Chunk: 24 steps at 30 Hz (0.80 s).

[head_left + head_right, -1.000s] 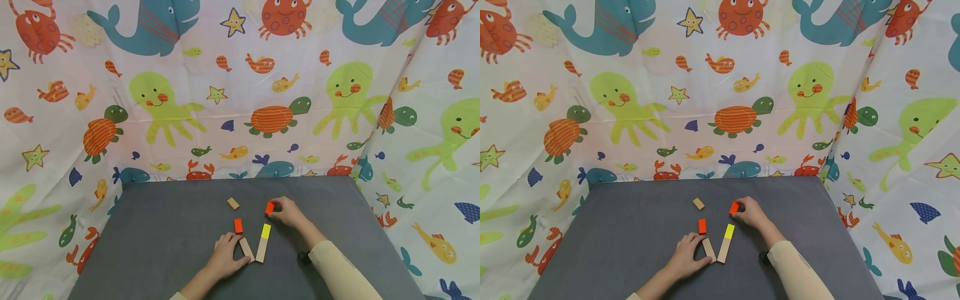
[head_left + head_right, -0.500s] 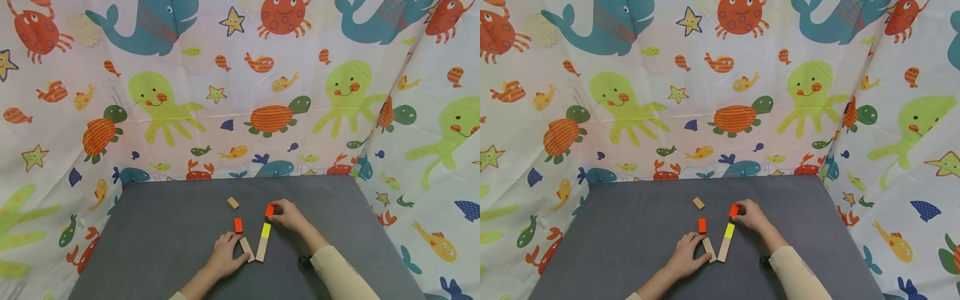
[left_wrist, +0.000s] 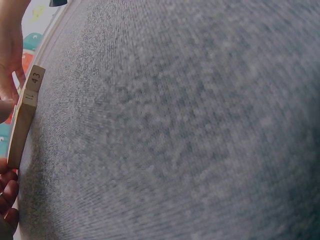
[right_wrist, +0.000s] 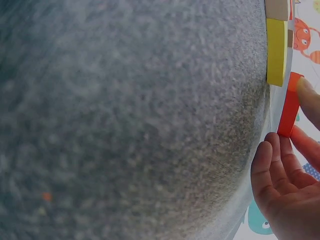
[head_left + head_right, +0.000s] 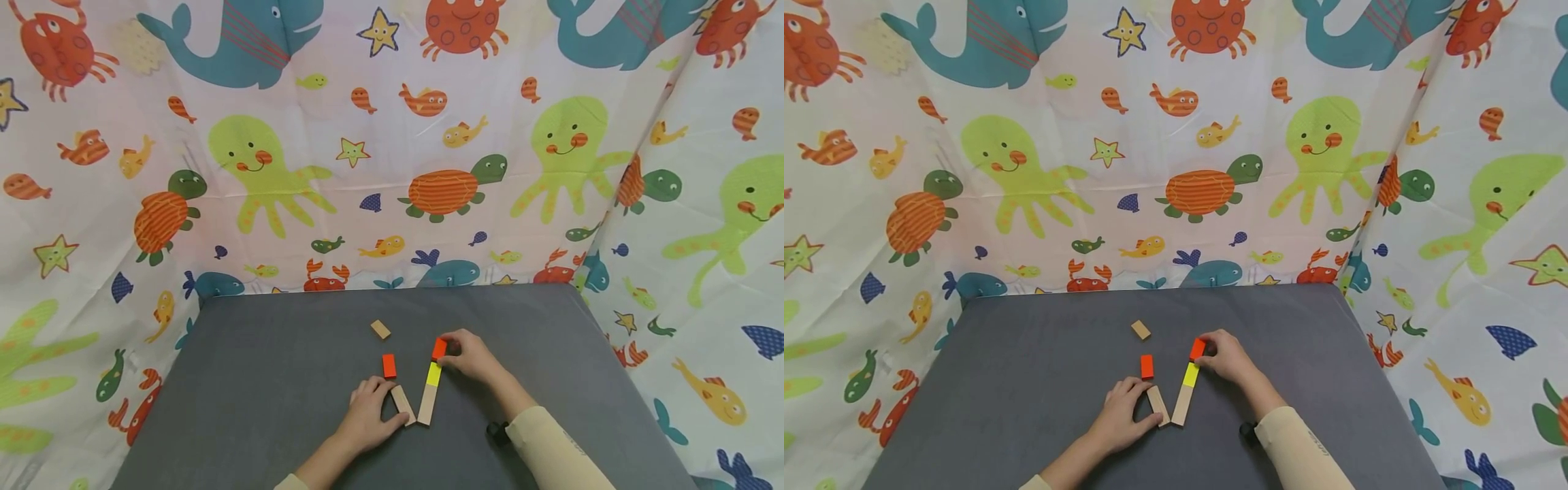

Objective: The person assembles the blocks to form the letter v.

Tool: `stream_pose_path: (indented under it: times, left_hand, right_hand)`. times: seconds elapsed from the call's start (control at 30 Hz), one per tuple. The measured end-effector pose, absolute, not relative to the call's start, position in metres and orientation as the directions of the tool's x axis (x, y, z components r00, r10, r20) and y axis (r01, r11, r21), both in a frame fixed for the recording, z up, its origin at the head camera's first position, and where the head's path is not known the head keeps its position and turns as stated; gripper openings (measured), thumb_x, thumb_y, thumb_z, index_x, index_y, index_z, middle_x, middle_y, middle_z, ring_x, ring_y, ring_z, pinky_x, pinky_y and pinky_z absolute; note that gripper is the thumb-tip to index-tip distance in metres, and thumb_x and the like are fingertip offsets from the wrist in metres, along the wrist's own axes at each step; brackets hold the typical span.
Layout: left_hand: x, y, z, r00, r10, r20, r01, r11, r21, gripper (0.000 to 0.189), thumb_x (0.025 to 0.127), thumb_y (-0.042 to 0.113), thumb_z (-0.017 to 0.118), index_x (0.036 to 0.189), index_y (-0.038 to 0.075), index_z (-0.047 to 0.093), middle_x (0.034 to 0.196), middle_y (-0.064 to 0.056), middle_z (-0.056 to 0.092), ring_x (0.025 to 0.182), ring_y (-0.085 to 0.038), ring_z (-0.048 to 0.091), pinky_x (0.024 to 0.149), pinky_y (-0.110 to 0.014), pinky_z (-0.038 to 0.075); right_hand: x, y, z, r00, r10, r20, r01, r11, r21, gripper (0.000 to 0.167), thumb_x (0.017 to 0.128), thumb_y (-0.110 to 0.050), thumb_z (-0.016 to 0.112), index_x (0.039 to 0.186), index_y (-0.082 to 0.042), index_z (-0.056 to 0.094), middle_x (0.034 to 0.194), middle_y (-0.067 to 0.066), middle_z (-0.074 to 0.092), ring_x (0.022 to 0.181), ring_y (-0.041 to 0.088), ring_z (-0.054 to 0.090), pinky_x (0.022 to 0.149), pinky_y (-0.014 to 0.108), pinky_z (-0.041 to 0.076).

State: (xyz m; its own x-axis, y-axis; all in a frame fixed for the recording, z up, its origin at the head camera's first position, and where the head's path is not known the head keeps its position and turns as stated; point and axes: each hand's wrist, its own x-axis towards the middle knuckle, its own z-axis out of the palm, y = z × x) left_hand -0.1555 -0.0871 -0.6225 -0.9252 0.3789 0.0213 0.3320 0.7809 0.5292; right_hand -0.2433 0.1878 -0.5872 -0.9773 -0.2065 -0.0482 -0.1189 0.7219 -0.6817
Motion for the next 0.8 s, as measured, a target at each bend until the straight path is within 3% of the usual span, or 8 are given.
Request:
stream_pose_path:
  times: [0.8]
  left_hand:
    - [-0.1556, -0.0877, -0.6228, -0.929, 0.37, 0.007, 0.316, 0.782, 0.538, 0.066, 0.086, 0.061, 0.07, 0.135, 0.018, 0.061, 0.126, -0.001, 0.055, 0.115, -0.021, 0.049, 0.097, -0.051, 0.04]
  right_hand:
    - [-0.2481, 0.1882, -0.5969, -0.977, -0.208, -0.051, -0.117, 0.718, -0.686, 0.05, 0.079, -0.021, 0.088, 0.124, -0.009, 0.071, 0.113, 0.008, 0.065, 0.094, 0.02, 0.061, 0.082, 0.039, 0.053]
